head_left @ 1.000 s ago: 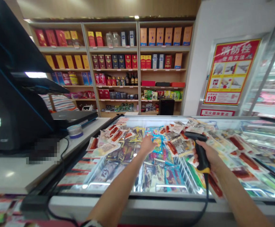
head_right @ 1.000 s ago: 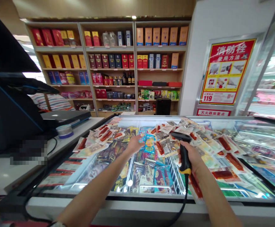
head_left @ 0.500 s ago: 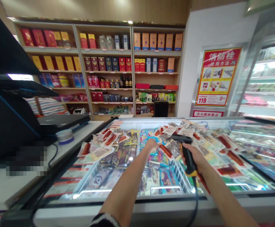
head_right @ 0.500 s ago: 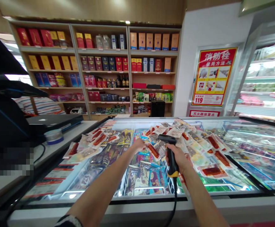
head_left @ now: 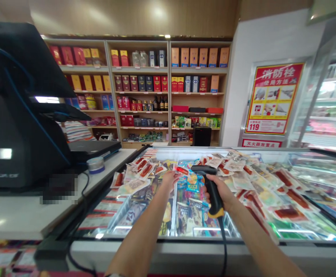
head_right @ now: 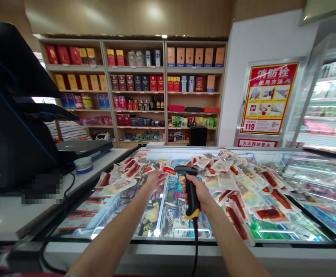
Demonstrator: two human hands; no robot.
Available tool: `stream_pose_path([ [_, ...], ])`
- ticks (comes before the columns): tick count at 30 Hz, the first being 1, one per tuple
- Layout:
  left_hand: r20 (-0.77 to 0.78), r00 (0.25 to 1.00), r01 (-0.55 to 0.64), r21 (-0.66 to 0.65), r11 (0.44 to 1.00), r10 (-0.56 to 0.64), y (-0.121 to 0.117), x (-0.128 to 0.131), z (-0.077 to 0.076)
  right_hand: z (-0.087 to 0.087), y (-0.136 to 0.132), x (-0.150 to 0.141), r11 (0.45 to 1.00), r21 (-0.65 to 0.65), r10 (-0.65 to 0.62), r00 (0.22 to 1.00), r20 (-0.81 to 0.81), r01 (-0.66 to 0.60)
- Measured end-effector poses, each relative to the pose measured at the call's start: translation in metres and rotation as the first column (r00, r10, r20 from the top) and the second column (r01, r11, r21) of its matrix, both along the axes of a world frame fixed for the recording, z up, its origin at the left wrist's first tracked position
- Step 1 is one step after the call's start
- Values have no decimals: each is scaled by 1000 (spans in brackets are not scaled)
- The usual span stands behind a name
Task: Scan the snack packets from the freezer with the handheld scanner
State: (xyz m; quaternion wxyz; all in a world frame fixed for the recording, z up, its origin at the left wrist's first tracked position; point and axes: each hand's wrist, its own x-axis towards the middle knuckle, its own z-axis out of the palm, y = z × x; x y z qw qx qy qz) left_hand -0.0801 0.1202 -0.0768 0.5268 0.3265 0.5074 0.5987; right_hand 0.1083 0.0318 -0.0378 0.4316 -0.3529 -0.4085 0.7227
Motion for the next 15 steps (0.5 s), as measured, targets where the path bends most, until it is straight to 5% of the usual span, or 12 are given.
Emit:
stream_pose_path([
  [15, 50, 997, -53, 54, 997, 51, -9, -22, -3, 7, -5, -26, 987, -11, 158, 987, -25, -159],
])
